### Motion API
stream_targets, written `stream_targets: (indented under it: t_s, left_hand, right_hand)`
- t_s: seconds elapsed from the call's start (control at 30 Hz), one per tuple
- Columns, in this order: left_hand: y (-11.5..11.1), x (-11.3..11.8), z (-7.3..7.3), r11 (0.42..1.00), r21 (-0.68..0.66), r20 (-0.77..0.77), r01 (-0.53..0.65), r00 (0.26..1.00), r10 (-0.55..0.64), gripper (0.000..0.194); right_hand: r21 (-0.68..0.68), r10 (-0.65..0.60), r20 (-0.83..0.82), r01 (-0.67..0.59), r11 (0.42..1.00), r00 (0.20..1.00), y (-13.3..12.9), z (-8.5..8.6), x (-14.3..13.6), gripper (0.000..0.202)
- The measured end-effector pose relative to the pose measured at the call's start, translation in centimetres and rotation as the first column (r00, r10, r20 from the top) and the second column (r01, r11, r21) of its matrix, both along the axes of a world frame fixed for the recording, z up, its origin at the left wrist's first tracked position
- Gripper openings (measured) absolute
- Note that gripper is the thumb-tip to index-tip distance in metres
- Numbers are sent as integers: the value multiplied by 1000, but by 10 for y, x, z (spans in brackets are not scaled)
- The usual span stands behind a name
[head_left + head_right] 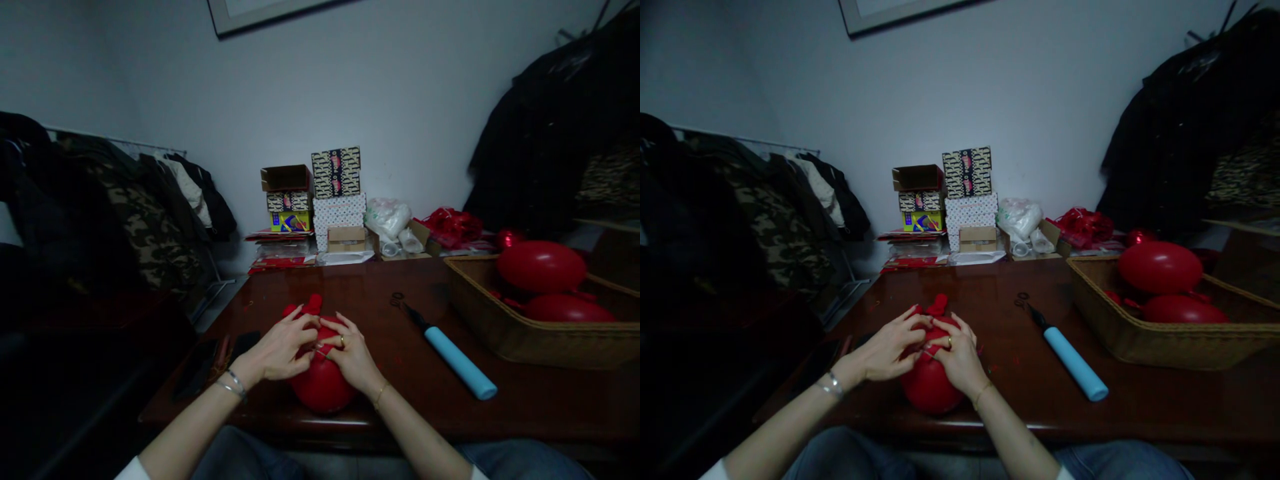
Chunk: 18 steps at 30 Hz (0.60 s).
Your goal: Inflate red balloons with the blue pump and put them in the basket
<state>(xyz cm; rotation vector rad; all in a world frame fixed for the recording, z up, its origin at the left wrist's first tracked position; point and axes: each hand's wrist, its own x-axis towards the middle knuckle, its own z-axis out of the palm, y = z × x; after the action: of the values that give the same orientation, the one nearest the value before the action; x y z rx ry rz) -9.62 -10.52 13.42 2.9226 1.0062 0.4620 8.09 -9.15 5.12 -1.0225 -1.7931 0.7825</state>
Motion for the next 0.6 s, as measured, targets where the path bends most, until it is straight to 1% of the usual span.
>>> stream_targets:
  t_s: [0.07, 0.13, 0.23, 0.3, 0.37, 0.43, 0.5, 0.6]
  left_hand:
    - [-1, -3, -5, 1000, -9, 34, -20, 999, 20, 9]
    - [-2, -6, -14, 998, -27, 92, -57, 994, 59, 11]
    - [0, -9, -34, 989, -37, 201, -142, 968, 147, 12]
    - [2, -10, -49, 987, 3, 311, -160, 938, 151, 14]
    - [3, -9, -62, 986, 107, 424, -128, 903, 71, 14]
    - [4, -8, -71, 972, 216, 466, -88, 885, -23, 14]
    - [5, -6, -75, 954, 291, 477, -77, 876, -74, 14]
    - [5, -4, -74, 946, 311, 487, -95, 870, -73, 14]
  right_hand:
    - [-5, 7, -22, -7, 1000, 1000, 1, -2, 0, 12]
    - [-9, 18, -50, -18, 1000, 999, 2, -5, -1, 12]
    - [-13, 33, -104, -34, 999, 994, 2, -8, -3, 14]
    - [-12, 30, -144, -32, 999, 989, 3, -10, -4, 13]
    - [-12, 22, -172, -25, 1000, 985, 3, -10, -4, 12]
    - [-14, 12, -184, -15, 1000, 983, 3, -9, -3, 11]
    - [-21, 3, -193, -7, 1000, 981, 3, -8, -2, 11]
    - [-32, 4, -204, -11, 999, 979, 1, -7, -1, 13]
